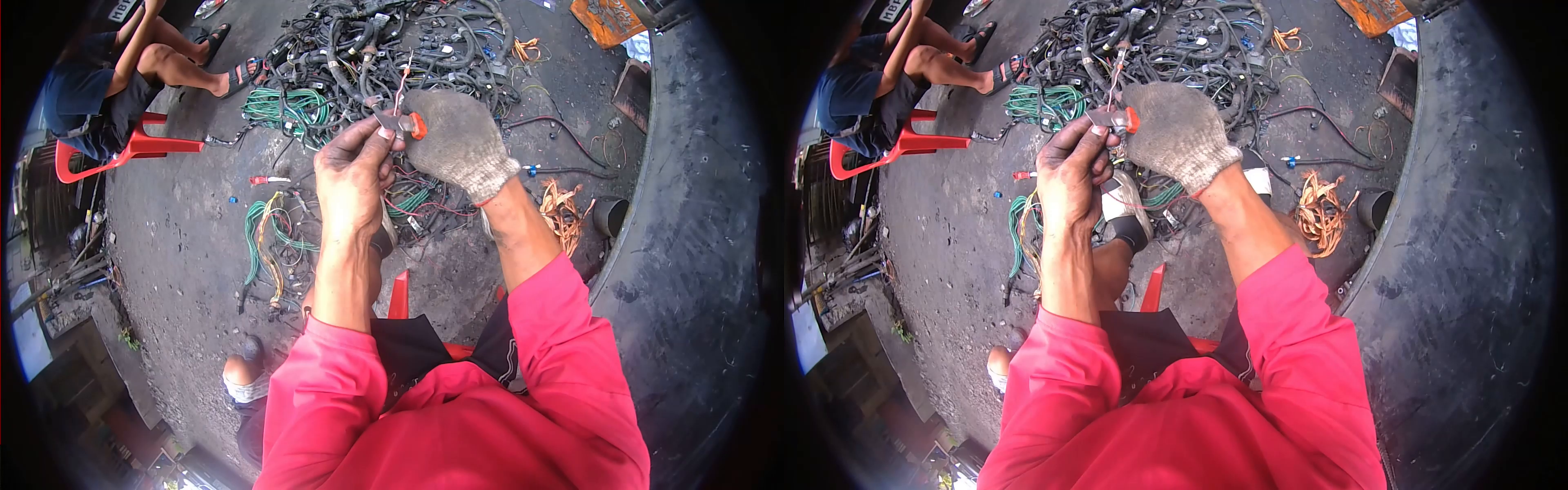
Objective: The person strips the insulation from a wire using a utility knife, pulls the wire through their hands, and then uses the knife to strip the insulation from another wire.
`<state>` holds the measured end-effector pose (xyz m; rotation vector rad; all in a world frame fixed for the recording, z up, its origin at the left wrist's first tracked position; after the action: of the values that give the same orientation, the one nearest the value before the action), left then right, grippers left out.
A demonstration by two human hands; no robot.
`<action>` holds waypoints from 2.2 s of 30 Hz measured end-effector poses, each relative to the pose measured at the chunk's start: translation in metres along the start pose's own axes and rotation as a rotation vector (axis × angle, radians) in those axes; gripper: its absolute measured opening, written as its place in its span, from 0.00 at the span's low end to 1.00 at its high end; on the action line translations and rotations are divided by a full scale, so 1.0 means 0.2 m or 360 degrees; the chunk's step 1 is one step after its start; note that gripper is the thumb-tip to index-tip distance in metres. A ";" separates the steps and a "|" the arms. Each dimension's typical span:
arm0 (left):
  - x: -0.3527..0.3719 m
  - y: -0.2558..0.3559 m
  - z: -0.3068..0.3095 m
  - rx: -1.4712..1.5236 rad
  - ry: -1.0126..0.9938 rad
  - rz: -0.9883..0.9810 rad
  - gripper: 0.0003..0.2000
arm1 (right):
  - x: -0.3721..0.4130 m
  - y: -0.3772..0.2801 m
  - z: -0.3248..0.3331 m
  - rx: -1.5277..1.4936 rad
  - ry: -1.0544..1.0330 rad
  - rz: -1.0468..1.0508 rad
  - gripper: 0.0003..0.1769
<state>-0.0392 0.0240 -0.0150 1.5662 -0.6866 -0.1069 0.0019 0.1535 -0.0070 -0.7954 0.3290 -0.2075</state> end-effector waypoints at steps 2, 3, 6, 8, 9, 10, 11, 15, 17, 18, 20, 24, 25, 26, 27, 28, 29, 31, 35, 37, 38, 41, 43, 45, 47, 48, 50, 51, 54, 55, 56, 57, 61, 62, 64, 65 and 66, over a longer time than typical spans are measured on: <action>0.00 0.00 0.00 -0.0005 -0.0007 0.0001 0.10 | 0.01 0.01 0.00 -0.0021 0.0062 -0.0034 0.12; 0.00 0.00 0.00 0.0015 -0.0007 0.0042 0.11 | 0.00 0.02 0.00 -0.0021 0.0065 -0.0036 0.12; 0.00 -0.01 -0.02 0.0117 -0.0021 0.0097 0.12 | 0.00 0.05 0.01 0.0180 0.0036 -0.0102 0.11; -0.01 -0.01 -0.02 0.0204 -0.0025 0.0105 0.13 | -0.01 0.06 0.02 0.0141 0.0150 -0.0154 0.10; -0.02 -0.02 -0.03 0.0241 -0.0023 0.0131 0.13 | -0.01 0.06 0.02 0.0144 0.0148 -0.0146 0.10; -0.02 -0.02 -0.03 0.0276 -0.0022 0.0160 0.14 | -0.01 0.05 0.03 0.0154 0.0187 -0.0164 0.09; -0.03 -0.02 -0.03 0.0279 -0.0018 0.0156 0.14 | -0.01 0.05 0.04 0.0164 0.0227 -0.0183 0.08; -0.04 -0.01 -0.03 0.0352 -0.0098 0.0150 0.14 | -0.04 0.13 0.05 0.0213 0.0172 -0.0185 0.08; 0.00 -0.02 0.02 0.0355 -0.0189 0.0169 0.14 | -0.03 0.30 0.20 0.0126 0.0540 -0.0571 0.11; 0.01 -0.03 0.07 0.0336 -0.0100 0.0194 0.13 | -0.02 0.31 0.24 0.0127 0.0537 -0.0561 0.11; 0.00 -0.02 0.09 0.0345 -0.0099 0.0185 0.13 | -0.01 0.29 0.29 0.0237 0.0455 -0.0501 0.09; -0.03 -0.01 0.04 0.0216 -0.0121 0.0144 0.13 | 0.00 0.21 0.20 0.0186 0.0239 -0.0355 0.10; -0.04 -0.01 0.03 0.0122 -0.0086 0.0127 0.12 | 0.00 0.19 0.18 0.0204 0.0236 -0.0343 0.10; -0.03 -0.01 0.02 0.0060 -0.0135 0.0092 0.11 | 0.01 0.21 0.14 -0.0378 0.0191 -0.0536 0.10; -0.03 -0.02 0.03 -0.0027 -0.0198 0.0076 0.10 | 0.01 0.23 0.11 -0.0939 0.0158 -0.0705 0.10; -0.01 -0.01 0.02 -0.0195 -0.0150 0.0126 0.10 | 0.01 0.22 0.08 -0.1578 0.0074 -0.0680 0.12; -0.04 -0.06 0.01 -0.0199 -0.0176 0.0142 0.10 | -0.01 0.14 0.12 -0.1692 0.0203 -0.0513 0.11; -0.07 -0.09 0.01 -0.0119 -0.0112 0.0170 0.08 | 0.01 0.14 0.06 -0.1925 0.0032 -0.0612 0.10; -0.09 -0.08 -0.03 0.0006 -0.0223 0.0175 0.04 | 0.02 0.12 0.09 -0.1811 -0.0090 -0.0656 0.08; -0.10 -0.09 -0.04 0.0009 -0.0257 0.0150 0.04 | 0.03 0.11 0.10 -0.1832 -0.0105 -0.0736 0.08; -0.10 -0.09 -0.04 0.0023 -0.0272 0.0157 0.04 | 0.03 0.10 0.11 -0.1826 -0.0081 -0.0736 0.08; -0.08 -0.09 -0.04 0.0044 -0.0249 0.0154 0.06 | 0.03 0.06 0.10 -0.1811 -0.0056 -0.0688 0.07; -0.08 -0.10 -0.04 0.0133 -0.0269 0.0233 0.05 | 0.02 0.08 0.08 -0.1639 0.0058 -0.0585 0.06; -0.08 -0.12 -0.05 0.0270 -0.0286 0.0300 0.05 | 0.00 0.10 0.02 -0.1627 0.0002 -0.0482 0.08; -0.09 -0.15 -0.05 0.0398 -0.0299 0.0384 0.05 | 0.00 0.10 0.06 -0.1204 0.0171 -0.0411 0.07; -0.10 -0.16 -0.06 0.0436 -0.0307 0.0414 0.06 | 0.00 0.10 0.06 -0.1188 0.0169 -0.0417 0.08; -0.09 -0.15 -0.06 0.0486 -0.0320 0.0465 0.06 | -0.01 0.10 0.04 -0.1235 0.0195 -0.0379 0.08; -0.09 -0.15 -0.06 0.0481 -0.0308 0.0462 0.06 | -0.01 0.10 0.04 -0.1274 0.0234 -0.0359 0.10; -0.09 -0.15 -0.05 0.0476 -0.0391 0.0411 0.07 | 0.00 0.11 0.03 -0.1636 0.0143 -0.0453 0.07; -0.09 -0.15 -0.05 0.0470 -0.0382 0.0409 0.07 | 0.00 0.12 0.02 -0.1798 0.0074 -0.0541 0.06; -0.08 -0.14 -0.05 0.0420 -0.0381 0.0386 0.07 | 0.02 0.13 0.02 -0.1856 0.0062 -0.0623 0.06; -0.08 -0.13 -0.06 0.0373 -0.0384 0.0363 0.07 | 0.01 0.13 0.02 -0.1859 0.0063 -0.0620 0.06; -0.08 -0.13 -0.06 0.0377 -0.0385 0.0350 0.06 | 0.02 0.13 0.03 -0.1906 0.0088 -0.0668 0.06; -0.08 -0.12 -0.05 0.0356 -0.0380 0.0353 0.06 | 0.02 0.13 0.03 -0.1898 0.0098 -0.0682 0.06; -0.08 -0.09 -0.03 0.0353 -0.0370 0.0281 0.06 | 0.03 0.13 0.02 -0.1955 0.0129 -0.0632 0.07; -0.09 -0.10 -0.01 0.0321 -0.0360 0.0258 0.06 | 0.02 0.13 0.01 -0.1979 0.0158 -0.0575 0.07; -0.08 -0.10 0.01 0.0334 -0.0365 0.0250 0.07 | 0.02 0.14 -0.03 -0.2113 0.0171 -0.0592 0.06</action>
<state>-0.0458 0.0302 -0.0402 1.7091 -1.0259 -0.1006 0.0046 0.1674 -0.0316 -2.1705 0.4052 -0.3827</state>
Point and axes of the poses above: each hand's wrist, its own x-axis away from the middle knuckle, its own z-axis out of the back of the hand, y = z × x, the point moved 5 cm from there along -x, towards the middle knuckle, and after that the axes turned 11 degrees about -x, right-handed, at the moved point
